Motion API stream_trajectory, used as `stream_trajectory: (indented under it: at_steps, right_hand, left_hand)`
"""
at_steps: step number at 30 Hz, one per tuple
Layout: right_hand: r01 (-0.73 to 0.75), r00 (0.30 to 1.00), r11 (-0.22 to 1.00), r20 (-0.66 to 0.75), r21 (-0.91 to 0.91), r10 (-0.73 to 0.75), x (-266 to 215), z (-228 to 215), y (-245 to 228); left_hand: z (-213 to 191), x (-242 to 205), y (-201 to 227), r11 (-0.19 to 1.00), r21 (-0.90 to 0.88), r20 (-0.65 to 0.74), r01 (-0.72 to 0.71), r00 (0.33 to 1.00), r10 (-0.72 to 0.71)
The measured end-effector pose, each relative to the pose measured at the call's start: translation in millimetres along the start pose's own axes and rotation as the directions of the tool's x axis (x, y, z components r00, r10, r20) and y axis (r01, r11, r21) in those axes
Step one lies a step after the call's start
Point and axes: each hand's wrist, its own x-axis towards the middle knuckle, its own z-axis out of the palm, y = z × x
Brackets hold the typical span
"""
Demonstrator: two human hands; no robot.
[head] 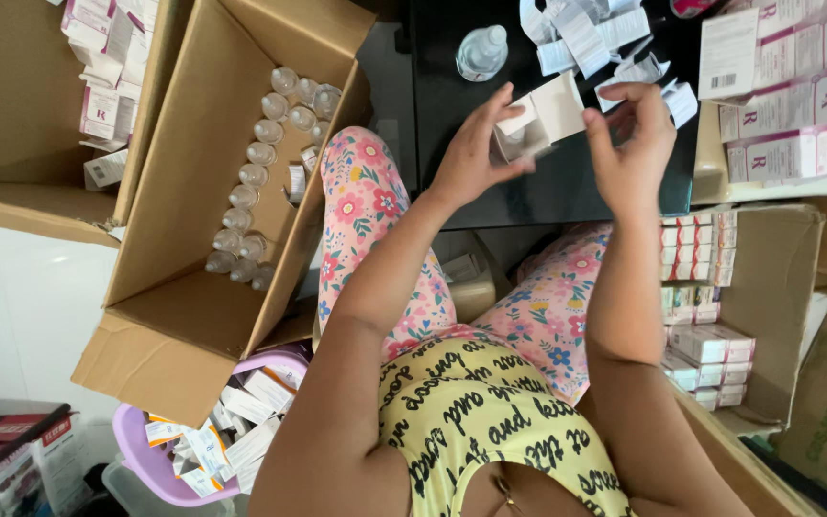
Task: The person sits cross-legged and repeatedly picks small clear bottles from a cardboard box, places them into small white boxes, and stacks the closed boxes on a nearby shelf. The person handles bottles and boxes one at a time throughout the clip.
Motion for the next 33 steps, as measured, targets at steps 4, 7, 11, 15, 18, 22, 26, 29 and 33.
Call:
stream_trajectory:
  at_steps: [4,7,11,15,18,22,26,29,33]
  right_hand:
    - [-0.16,0.98,0.935,-0.062,0.318,0.189,-15,31,22]
    - [-0.06,0.99,0.96,-0.107,0.274,0.092,-23,55,19]
    - [0.183,0.975,0.981,-0.112,-0.067,-0.19,-36,74,1]
    - [0.191,0.971,0.973,-0.119,-0.133,-0.207,-43,85,-4]
    - [0.208,0.972,0.968,-0.078,-0.138,-0.22,-52,81,-1]
    - [0.227,0.966,0.942,-0.064,-0.246,-0.25,-54,77,1]
    - [0.093,0.988,0.986,-0.107,-0.139,-0.108,-70,69,15]
    - [0.033,0.994,0.996,-0.106,0.078,-0.025,-72,60,28]
    - [-0.013,0.985,0.985,-0.165,0.173,0.042,-80,38,37]
  left_hand:
    - [19,0,-4,0.999,-0.001,-0.138,0.052,0.989,-0.051]
    - [21,-1,-8,0.999,0.037,-0.143,-0.004,0.99,0.009]
    - [20,-4,-11,0.992,-0.125,-0.158,-0.008,0.987,-0.012]
    - [27,-5,-27,0.985,-0.073,-0.101,0.154,0.982,-0.161]
    - [36,-13,-44,0.987,0.003,-0.078,0.159,0.984,-0.158]
    - [44,-15,-60,0.968,-0.097,-0.096,0.233,0.965,-0.242]
    - [51,-13,-51,0.989,-0.019,-0.148,0.146,0.978,-0.147]
    - [57,-11,-22,0.996,0.005,-0.156,0.087,0.984,-0.085]
    - [72,-3,26,0.976,0.219,-0.078,0.005,0.997,0.012]
